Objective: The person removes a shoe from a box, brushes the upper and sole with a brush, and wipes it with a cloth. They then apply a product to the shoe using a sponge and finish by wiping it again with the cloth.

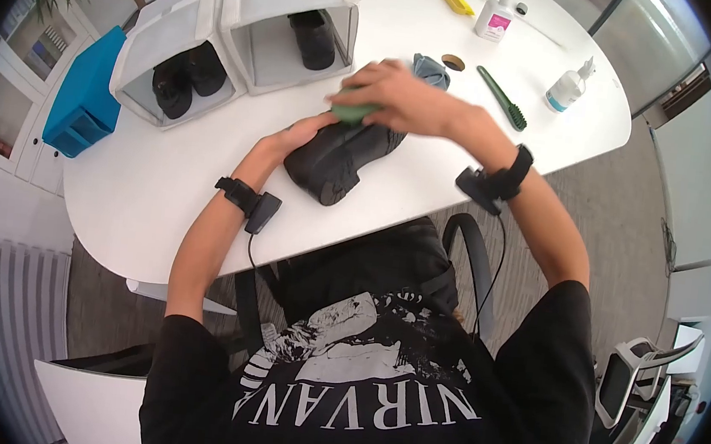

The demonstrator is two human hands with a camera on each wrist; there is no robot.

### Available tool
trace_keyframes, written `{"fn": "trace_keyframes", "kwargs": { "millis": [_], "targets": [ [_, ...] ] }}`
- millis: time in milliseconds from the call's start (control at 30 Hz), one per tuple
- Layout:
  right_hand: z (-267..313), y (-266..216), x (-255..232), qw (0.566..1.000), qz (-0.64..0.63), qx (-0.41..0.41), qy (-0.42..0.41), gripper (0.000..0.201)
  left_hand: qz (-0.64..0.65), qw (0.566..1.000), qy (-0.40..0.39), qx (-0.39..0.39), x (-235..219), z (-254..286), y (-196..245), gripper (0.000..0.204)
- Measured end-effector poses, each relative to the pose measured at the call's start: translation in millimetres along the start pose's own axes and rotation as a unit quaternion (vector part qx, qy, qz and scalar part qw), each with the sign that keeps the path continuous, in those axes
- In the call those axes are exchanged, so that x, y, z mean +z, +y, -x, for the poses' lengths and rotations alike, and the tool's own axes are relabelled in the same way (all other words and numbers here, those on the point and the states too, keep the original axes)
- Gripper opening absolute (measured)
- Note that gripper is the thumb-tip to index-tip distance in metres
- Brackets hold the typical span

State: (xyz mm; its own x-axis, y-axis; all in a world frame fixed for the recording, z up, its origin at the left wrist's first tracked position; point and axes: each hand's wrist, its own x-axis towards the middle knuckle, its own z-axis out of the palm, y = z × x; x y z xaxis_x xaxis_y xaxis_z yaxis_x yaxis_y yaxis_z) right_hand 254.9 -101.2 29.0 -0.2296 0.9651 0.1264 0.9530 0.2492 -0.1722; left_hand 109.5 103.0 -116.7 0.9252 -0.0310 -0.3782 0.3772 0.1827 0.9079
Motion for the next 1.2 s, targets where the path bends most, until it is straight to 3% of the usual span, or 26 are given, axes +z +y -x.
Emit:
{"fn": "trace_keyframes", "kwargs": {
  "millis": [100,200,267,300,400,500,567,667,767,800,867,933,1000,1100,1200],
  "targets": [
    [-6,-39,18,0.996,-0.050,-0.074,-0.031,0.065,-0.058,0.991,0.066,0.097,7,5,-7,0.058],
    [2,-6,4,0.998,-0.056,-0.018,-0.020,0.066,-0.046,0.997,0.050,0.041,2,-3,-7,0.060],
    [6,6,-6,0.998,-0.030,0.056,-0.004,0.064,0.003,1.000,-0.005,0.001,-1,-3,-2,0.062],
    [5,2,-4,0.999,-0.014,0.032,-0.003,0.063,0.026,0.999,-0.033,-0.014,-2,-3,3,0.064],
    [-9,-42,20,0.997,-0.020,-0.076,-0.025,0.063,-0.031,0.994,0.023,0.105,0,6,-10,0.063],
    [-11,-47,18,0.993,-0.075,-0.085,-0.015,0.064,-0.082,0.981,0.038,0.173,1,3,-17,0.060],
    [0,-22,3,0.995,-0.089,-0.033,-0.025,0.065,-0.035,0.998,0.015,0.058,3,2,-4,0.058],
    [19,8,-15,0.996,-0.015,0.085,-0.010,0.068,0.025,1.000,-0.002,0.011,12,7,12,0.058],
    [24,20,-13,0.993,0.013,0.116,0.023,0.068,0.031,0.999,0.012,0.015,16,8,14,0.056],
    [21,19,-10,0.997,-0.014,0.078,0.013,0.069,0.035,0.999,0.015,0.012,15,9,13,0.056],
    [9,1,-2,0.998,-0.068,0.002,-0.007,0.070,0.026,0.997,0.010,0.076,2,-7,-6,0.054],
    [-2,-44,13,0.999,-0.028,-0.044,-0.013,0.066,0.016,0.992,0.007,0.124,-4,-19,-19,0.053],
    [-17,-61,18,0.989,-0.118,-0.085,0.003,0.064,0.013,0.993,0.008,0.121,5,-9,-13,0.052],
    [-32,-83,31,0.990,-0.032,-0.134,-0.031,0.065,0.011,0.997,-0.005,0.077,16,10,2,0.052],
    [-24,-76,20,0.989,-0.007,-0.148,-0.021,0.062,0.006,0.996,0.018,0.091,19,10,0,0.052]
  ]
}}
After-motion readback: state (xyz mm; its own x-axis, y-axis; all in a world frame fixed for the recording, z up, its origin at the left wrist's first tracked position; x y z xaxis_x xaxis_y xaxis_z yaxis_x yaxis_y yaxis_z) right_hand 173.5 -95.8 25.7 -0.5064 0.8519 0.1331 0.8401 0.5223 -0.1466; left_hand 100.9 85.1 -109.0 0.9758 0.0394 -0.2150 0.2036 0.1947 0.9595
